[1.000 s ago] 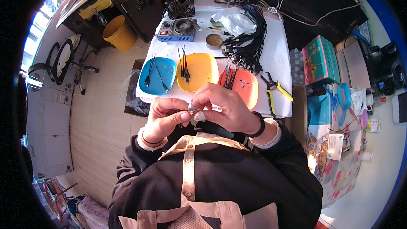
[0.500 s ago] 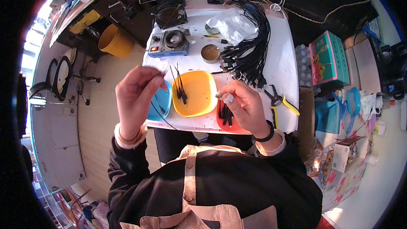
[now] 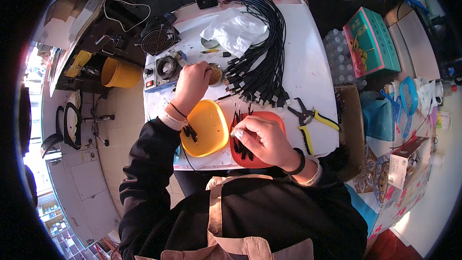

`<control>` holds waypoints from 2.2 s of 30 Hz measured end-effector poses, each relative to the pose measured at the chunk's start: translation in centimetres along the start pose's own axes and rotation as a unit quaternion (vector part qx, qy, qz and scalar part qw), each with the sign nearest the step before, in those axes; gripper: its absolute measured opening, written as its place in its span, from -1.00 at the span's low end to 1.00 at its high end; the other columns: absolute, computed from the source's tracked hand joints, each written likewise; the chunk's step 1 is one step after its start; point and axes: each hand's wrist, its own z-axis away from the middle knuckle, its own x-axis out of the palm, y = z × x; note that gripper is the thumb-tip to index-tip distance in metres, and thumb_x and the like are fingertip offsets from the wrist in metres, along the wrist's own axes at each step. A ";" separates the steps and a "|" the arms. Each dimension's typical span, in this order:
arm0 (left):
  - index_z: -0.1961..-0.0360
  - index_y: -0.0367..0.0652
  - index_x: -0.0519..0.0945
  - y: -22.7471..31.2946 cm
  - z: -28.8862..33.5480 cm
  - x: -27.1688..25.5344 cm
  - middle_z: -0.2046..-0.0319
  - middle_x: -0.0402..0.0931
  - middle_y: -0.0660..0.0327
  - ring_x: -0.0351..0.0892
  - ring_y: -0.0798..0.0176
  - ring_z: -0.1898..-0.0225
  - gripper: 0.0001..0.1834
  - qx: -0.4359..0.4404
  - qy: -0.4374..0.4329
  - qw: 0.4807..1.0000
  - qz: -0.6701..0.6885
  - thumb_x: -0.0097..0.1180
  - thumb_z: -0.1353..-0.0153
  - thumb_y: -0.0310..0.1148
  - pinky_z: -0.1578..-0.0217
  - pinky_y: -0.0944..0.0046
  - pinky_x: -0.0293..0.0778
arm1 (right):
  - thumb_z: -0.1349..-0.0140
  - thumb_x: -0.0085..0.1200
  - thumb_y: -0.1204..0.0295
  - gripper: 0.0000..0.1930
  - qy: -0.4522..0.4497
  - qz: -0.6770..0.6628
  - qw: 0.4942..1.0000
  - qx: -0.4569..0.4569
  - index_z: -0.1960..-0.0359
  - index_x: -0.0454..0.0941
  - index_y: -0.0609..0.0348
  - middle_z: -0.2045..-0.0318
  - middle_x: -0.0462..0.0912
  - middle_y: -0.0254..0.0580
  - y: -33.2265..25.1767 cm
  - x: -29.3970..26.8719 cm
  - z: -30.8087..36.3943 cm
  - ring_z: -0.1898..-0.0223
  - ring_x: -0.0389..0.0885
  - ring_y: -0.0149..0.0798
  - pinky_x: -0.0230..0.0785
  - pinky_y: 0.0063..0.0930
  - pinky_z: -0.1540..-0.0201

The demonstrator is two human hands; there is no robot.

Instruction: The person repeatedly picks a black wire, strips the end, and attaches a small white connector. Finished wires are placed into a red tray on the table. The person works continuously at a cluttered workbench with multiple trays and tools.

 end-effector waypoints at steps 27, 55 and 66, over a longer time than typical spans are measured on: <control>0.35 -0.24 0.59 -2.5 4.3 -8.1 0.55 0.58 0.07 0.62 0.13 0.51 -0.93 -0.062 0.126 0.989 0.039 0.19 -0.14 -0.49 0.43 0.30 0.47 | -0.26 0.11 0.49 -0.90 0.009 0.030 0.999 -0.026 0.33 0.55 0.31 0.50 0.57 -0.13 0.3 1.2 1.2 0.52 0.54 -0.29 0.36 -0.48 0.43; 0.46 -0.24 0.68 -9.0 0.5 -8.2 0.46 0.53 0.03 0.53 -0.02 0.36 -0.92 -0.009 0.020 0.984 -0.174 0.22 0.02 -0.47 0.28 0.13 0.50 | -0.18 0.12 0.56 -0.90 -0.011 0.061 0.998 -0.002 0.30 0.54 0.34 0.45 0.59 -0.06 -0.3 1.9 1.7 0.47 0.60 -0.17 0.40 -0.43 0.39; 0.26 -0.36 0.60 5.6 14.5 -14.5 0.50 0.45 0.35 0.36 0.52 0.52 -0.91 -0.133 0.184 0.823 0.520 0.17 -0.23 -0.56 0.50 0.52 0.25 | -0.35 0.03 0.42 -0.66 -0.058 0.002 0.991 -0.119 -0.11 0.37 0.24 0.05 0.54 -0.10 -3.1 8.9 -0.3 0.08 0.55 -0.37 0.41 -0.53 0.19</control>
